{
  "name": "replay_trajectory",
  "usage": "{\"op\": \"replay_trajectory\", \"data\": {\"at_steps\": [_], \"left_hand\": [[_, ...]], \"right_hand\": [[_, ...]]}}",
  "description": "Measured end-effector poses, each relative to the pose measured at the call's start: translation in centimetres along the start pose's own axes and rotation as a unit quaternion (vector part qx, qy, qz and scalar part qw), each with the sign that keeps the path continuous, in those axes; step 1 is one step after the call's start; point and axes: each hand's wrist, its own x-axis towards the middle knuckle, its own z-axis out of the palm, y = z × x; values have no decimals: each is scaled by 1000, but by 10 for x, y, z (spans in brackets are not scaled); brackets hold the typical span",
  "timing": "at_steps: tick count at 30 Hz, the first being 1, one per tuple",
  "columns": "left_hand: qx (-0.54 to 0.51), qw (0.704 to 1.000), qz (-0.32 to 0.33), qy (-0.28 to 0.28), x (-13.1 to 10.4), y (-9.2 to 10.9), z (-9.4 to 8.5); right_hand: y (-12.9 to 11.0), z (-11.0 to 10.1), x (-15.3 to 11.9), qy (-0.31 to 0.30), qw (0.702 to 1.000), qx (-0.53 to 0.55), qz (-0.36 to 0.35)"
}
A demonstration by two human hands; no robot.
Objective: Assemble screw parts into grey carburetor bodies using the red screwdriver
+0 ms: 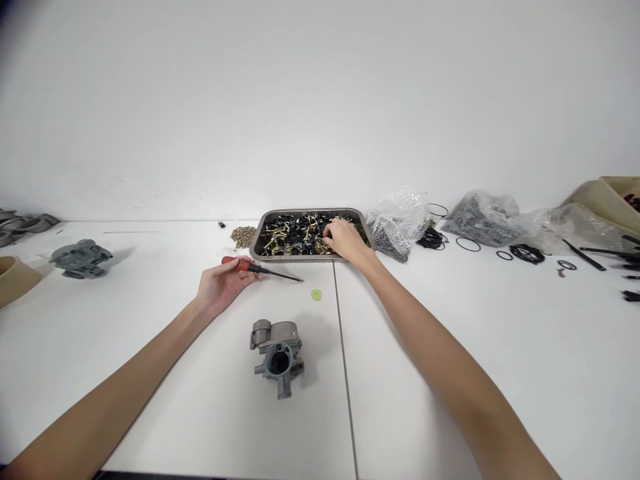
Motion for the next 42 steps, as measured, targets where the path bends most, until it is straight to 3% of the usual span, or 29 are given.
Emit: {"op": "replay_trajectory", "data": {"at_steps": [9, 17, 26, 33, 37, 42], "left_hand": [[187, 982, 13, -15, 5, 3, -10], [414, 907, 81, -5, 6, 11, -13], [487, 850, 199, -37, 2, 1, -9], [495, 833, 245, 14, -10, 13, 10], [479, 841, 247, 54, -14, 18, 28], [455, 856, 228, 88, -5, 25, 60]], "right_hand": [[10, 8, 5, -12, 998, -46, -31], [4, 5, 5, -19, 995, -92, -43], [-2, -2, 0, 40, 987, -138, -68], [-23, -29, -7, 119, 966, -183, -137], [-42, -42, -10, 139, 953, -181, -198], [-73, -44, -16, 140, 935, -173, -277]]}}
